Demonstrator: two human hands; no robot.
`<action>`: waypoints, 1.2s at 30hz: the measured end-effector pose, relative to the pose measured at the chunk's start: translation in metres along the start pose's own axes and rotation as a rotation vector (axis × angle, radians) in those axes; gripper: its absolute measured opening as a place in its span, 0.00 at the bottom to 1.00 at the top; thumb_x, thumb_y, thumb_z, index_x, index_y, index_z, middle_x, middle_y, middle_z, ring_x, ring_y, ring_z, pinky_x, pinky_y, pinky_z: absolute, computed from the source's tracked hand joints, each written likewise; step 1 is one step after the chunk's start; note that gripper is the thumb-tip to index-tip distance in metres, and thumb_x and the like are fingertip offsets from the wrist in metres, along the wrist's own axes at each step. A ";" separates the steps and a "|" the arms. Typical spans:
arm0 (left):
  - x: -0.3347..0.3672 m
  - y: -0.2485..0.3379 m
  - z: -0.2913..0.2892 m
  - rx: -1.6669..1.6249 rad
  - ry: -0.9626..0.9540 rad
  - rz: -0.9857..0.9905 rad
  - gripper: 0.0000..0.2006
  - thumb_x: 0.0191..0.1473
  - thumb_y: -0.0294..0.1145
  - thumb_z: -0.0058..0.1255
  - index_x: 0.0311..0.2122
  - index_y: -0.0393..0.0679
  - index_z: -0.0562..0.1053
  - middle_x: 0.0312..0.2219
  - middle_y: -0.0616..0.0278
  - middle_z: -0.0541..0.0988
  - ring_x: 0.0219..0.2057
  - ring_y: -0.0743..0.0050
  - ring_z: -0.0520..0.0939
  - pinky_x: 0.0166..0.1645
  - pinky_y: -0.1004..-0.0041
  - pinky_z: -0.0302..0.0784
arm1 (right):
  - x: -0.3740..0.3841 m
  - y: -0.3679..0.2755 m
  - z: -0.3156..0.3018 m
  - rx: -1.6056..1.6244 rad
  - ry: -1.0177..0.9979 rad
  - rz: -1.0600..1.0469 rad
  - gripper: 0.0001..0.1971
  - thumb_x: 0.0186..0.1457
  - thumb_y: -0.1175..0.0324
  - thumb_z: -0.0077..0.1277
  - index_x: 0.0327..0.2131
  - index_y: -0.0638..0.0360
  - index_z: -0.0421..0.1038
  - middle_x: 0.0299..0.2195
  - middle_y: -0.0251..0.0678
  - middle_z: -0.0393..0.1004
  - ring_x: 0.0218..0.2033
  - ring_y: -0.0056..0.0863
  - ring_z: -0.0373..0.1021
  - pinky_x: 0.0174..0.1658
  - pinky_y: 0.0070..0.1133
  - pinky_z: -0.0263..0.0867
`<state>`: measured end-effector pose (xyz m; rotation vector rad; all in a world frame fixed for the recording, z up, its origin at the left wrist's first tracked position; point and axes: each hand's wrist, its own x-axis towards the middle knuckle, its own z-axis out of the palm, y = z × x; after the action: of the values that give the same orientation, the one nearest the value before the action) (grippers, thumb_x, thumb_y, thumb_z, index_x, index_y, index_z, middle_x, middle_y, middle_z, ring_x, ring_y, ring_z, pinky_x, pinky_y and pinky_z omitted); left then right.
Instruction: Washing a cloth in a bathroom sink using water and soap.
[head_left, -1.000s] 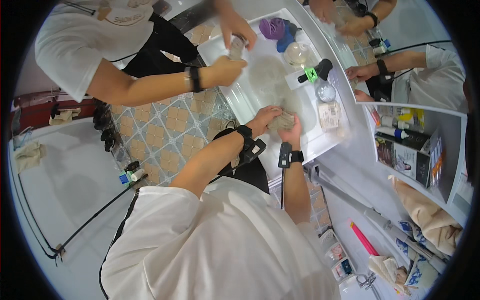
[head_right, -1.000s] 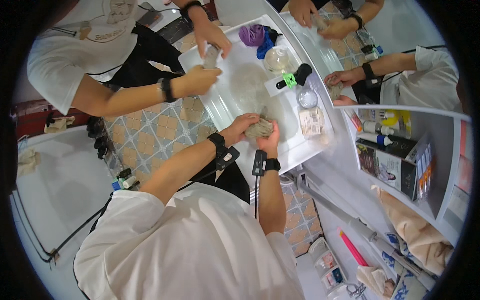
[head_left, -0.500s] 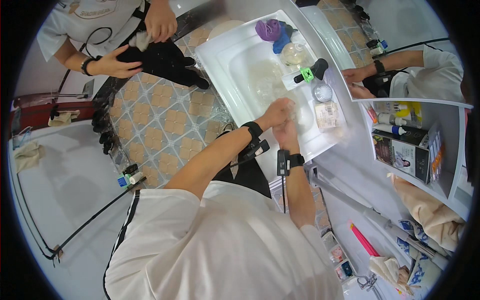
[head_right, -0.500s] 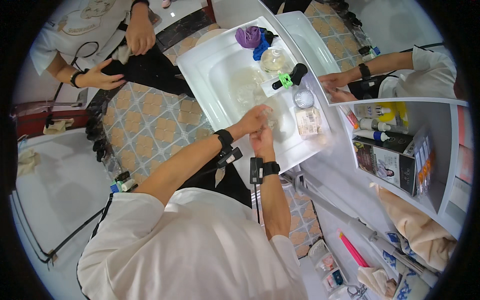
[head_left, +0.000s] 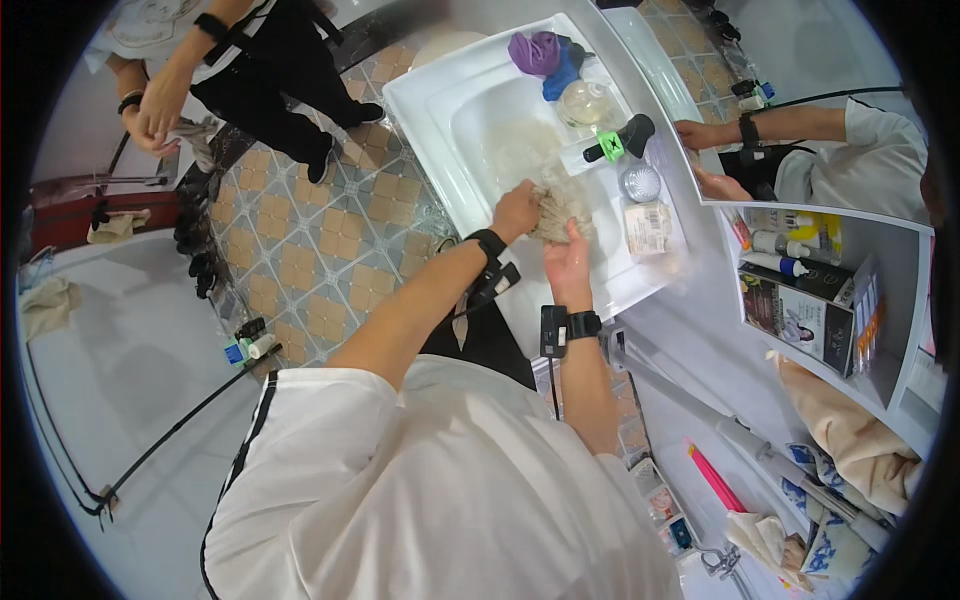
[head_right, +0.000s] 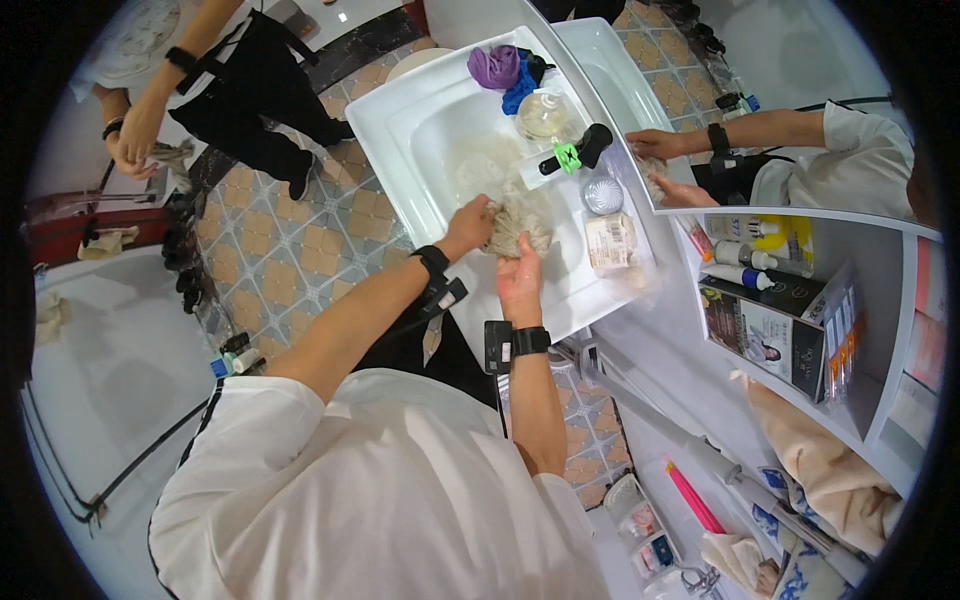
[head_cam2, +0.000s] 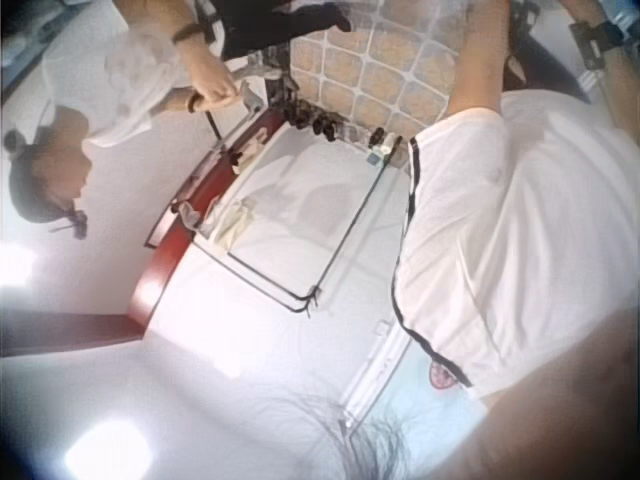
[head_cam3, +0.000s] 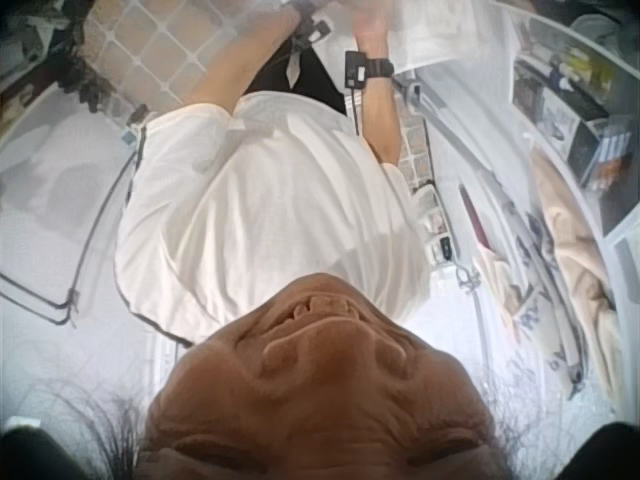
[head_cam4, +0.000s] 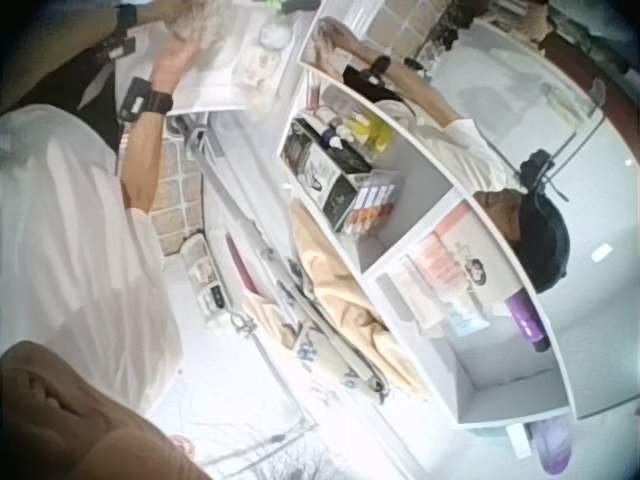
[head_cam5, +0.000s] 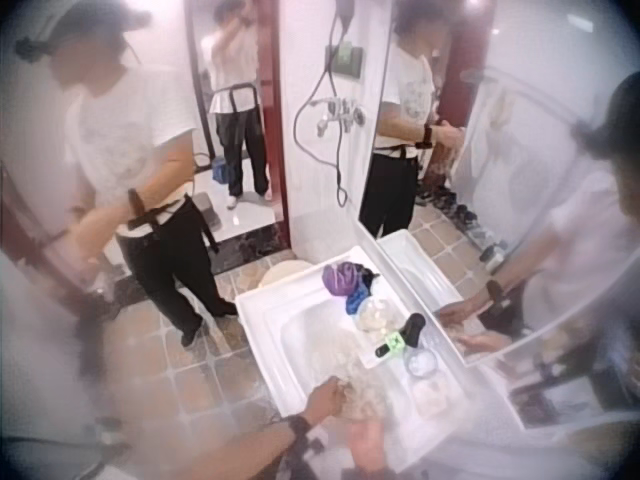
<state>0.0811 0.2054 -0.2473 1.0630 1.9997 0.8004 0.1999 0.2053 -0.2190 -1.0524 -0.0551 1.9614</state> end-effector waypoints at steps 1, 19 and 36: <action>0.002 -0.005 -0.005 0.001 -0.007 0.004 0.11 0.45 0.33 0.40 0.36 0.43 0.65 0.27 0.46 0.73 0.31 0.46 0.73 0.35 0.61 0.69 | 0.002 -0.004 -0.005 -0.063 -0.036 -0.049 0.16 0.53 0.67 0.41 0.45 0.60 0.58 0.43 0.36 0.64 0.44 0.28 0.61 0.50 0.25 0.55; 0.022 -0.016 -0.044 0.531 -0.093 0.275 0.23 0.41 0.27 0.42 0.48 0.53 0.64 0.46 0.54 0.65 0.48 0.50 0.63 0.50 0.59 0.59 | 0.012 -0.009 -0.033 -0.605 0.211 0.273 0.12 0.47 0.67 0.46 0.37 0.58 0.65 0.35 0.34 0.69 0.34 0.29 0.67 0.35 0.23 0.62; 0.066 -0.021 -0.032 1.141 -0.573 0.475 0.27 0.49 0.53 0.34 0.56 0.63 0.51 0.57 0.62 0.45 0.58 0.52 0.40 0.53 0.40 0.31 | 0.066 0.045 -0.029 -2.267 0.080 -0.503 0.26 0.49 0.63 0.40 0.54 0.45 0.49 0.56 0.36 0.44 0.57 0.44 0.40 0.53 0.48 0.33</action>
<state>0.0199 0.2470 -0.2668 2.1353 1.6221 -0.5531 0.1731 0.2151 -0.2990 -1.8929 -2.5466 0.6258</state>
